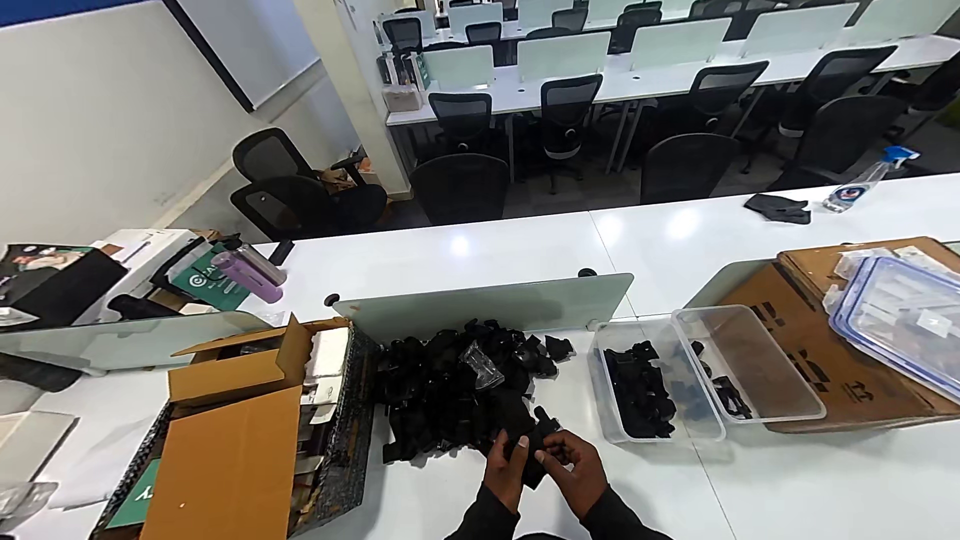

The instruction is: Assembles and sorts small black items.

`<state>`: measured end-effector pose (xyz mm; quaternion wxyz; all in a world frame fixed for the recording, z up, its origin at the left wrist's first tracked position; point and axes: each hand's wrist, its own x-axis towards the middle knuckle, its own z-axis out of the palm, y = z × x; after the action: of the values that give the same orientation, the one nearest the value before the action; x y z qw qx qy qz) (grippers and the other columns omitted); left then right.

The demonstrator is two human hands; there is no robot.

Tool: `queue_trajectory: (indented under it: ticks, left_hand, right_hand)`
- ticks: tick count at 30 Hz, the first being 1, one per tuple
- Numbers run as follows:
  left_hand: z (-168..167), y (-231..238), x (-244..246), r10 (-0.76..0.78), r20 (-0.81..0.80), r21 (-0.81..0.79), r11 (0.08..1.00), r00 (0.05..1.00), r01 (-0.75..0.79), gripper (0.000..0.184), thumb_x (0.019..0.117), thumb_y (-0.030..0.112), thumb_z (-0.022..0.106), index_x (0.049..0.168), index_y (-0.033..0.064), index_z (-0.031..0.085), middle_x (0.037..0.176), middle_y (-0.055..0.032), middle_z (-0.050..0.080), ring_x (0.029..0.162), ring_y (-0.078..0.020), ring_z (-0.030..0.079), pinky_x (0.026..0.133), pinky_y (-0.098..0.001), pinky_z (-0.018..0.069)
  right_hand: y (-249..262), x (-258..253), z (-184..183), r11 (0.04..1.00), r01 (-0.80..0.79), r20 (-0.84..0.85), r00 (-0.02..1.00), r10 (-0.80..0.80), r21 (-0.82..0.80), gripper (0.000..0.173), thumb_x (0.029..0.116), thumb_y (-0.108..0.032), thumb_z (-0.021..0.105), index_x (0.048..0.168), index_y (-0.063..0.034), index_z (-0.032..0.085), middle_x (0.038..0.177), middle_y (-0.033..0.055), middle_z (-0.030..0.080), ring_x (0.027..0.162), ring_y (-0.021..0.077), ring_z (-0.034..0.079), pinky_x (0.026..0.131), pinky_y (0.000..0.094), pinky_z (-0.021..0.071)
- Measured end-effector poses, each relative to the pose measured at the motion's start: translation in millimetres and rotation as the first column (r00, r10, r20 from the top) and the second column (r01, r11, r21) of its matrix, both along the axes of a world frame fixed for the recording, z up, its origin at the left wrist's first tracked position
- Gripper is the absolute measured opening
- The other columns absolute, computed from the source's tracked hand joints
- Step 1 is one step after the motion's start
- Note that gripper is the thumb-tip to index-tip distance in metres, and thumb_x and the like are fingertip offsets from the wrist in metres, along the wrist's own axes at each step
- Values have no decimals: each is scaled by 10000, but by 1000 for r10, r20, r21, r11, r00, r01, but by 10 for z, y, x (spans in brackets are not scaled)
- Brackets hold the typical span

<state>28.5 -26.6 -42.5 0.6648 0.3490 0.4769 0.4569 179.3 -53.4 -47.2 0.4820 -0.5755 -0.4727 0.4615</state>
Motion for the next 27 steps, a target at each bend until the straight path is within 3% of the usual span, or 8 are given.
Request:
queue_trajectory:
  ticks: [3, 6, 10, 15, 20, 23, 25, 27]
  left_hand:
    - [-38, -3, -20, -49, -119, 4, 999, 992, 50, 505, 907, 133, 704, 1318, -102, 529, 1123, -181, 711, 992, -188, 723, 908, -354, 609]
    - [-42, -7, -18, -68, -172, 18, 997, 983, 73, 518, 872, 146, 734, 1289, -98, 548, 1104, -164, 719, 986, -161, 720, 914, -329, 601]
    - [-77, -14, -25, -98, -184, 6, 995, 978, 100, 517, 887, 150, 716, 1301, -102, 538, 1120, -171, 713, 1004, -159, 714, 931, -327, 592]
    - [-127, -21, -77, -208, -107, 13, 978, 972, 210, 535, 884, 49, 676, 1354, -109, 474, 1188, -185, 685, 1060, -195, 703, 957, -369, 593]
    - [-44, -4, -123, -257, -319, -58, 966, 912, 251, 462, 908, 132, 708, 1283, -90, 555, 1130, -189, 699, 1013, -194, 713, 939, -366, 594]
    - [35, 8, -123, -207, -339, -41, 978, 918, 205, 398, 907, 89, 712, 1238, -92, 585, 1092, -187, 710, 980, -192, 724, 916, -366, 608]
    - [46, 29, -154, -169, -303, -27, 985, 938, 169, 406, 895, 63, 708, 1248, -93, 582, 1103, -182, 713, 978, -184, 726, 902, -358, 614]
    - [44, 58, -195, -140, -225, -22, 990, 964, 139, 422, 882, 37, 698, 1261, -100, 572, 1098, -182, 717, 959, -196, 733, 874, -368, 627]
  right_hand:
    - [-1, 51, -47, 998, -65, 40, 997, 66, -13, 195, 877, -184, 743, 1019, -51, 731, 905, 28, 737, 771, 89, 690, 706, 270, 583]
    - [-5, 67, -66, 995, -89, 61, 994, 91, -33, 197, 879, -200, 737, 1011, -55, 726, 902, 27, 729, 767, 84, 682, 699, 266, 577]
    - [-15, 76, -95, 994, -96, 58, 993, 100, -57, 200, 889, -209, 730, 1017, -56, 718, 900, 24, 722, 760, 86, 677, 690, 270, 572]
    - [-48, 100, -120, 994, -77, 83, 993, 83, -74, 210, 894, -189, 718, 1046, -45, 715, 926, 43, 723, 775, 104, 679, 675, 287, 570]
    - [-71, 98, -151, 993, -56, 84, 994, 65, -103, 222, 891, -212, 724, 1044, -52, 700, 902, 38, 714, 735, 106, 673, 654, 286, 570]
    - [-108, 91, -170, 998, -5, 89, 996, 11, -70, 274, 895, -257, 716, 1083, -65, 666, 854, 9, 711, 700, 105, 668, 617, 288, 564]
    - [-139, 105, -192, 997, 72, 100, 993, -68, -38, 315, 884, -278, 711, 1105, -64, 638, 880, 7, 697, 742, 117, 671, 619, 298, 564]
    - [-162, 142, -224, 991, 135, 116, 985, -131, -23, 381, 865, -288, 711, 1140, -42, 616, 1002, 56, 687, 869, 150, 683, 673, 318, 579]
